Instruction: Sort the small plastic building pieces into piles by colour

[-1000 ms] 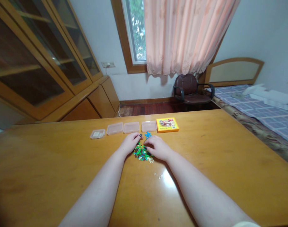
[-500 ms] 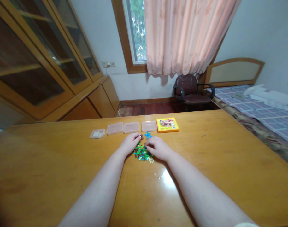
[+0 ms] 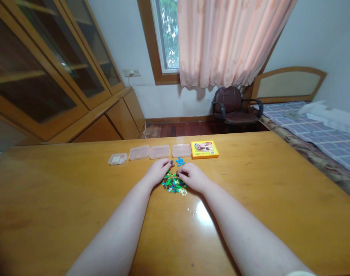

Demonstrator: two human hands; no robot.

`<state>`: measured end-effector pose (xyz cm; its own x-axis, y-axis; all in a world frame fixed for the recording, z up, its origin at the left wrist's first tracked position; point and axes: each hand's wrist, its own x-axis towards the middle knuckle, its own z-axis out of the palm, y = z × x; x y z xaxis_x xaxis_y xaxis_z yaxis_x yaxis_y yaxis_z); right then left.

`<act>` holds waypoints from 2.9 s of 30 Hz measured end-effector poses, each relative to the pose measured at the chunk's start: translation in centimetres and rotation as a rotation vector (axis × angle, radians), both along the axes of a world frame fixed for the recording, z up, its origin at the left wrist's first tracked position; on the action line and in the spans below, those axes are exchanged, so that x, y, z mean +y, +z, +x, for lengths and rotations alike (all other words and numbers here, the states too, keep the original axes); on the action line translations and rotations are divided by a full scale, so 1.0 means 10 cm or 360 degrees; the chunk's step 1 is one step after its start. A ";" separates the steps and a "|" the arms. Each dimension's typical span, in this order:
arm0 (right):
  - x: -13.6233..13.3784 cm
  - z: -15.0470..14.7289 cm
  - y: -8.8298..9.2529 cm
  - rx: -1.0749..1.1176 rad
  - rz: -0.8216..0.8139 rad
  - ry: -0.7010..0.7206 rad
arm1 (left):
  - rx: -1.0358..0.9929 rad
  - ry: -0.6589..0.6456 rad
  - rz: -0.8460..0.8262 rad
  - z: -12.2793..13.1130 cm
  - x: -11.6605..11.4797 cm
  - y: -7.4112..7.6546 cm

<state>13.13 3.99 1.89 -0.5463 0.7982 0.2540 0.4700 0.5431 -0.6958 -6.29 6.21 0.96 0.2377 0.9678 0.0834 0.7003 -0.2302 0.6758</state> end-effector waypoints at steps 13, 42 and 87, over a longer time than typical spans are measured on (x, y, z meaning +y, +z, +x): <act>-0.02 -0.01 0.07 -0.0021 0.0009 0.0020 | -0.0001 0.0010 -0.0022 0.00 0.01 -0.02; 0.02 0.04 -0.01 -0.0042 0.0020 -0.0335 | -0.0017 0.0002 -0.0043 0.00 0.00 0.01; 0.00 0.04 0.05 -0.0050 0.0055 -0.0273 | -0.0026 0.0004 -0.0017 -0.01 0.00 -0.01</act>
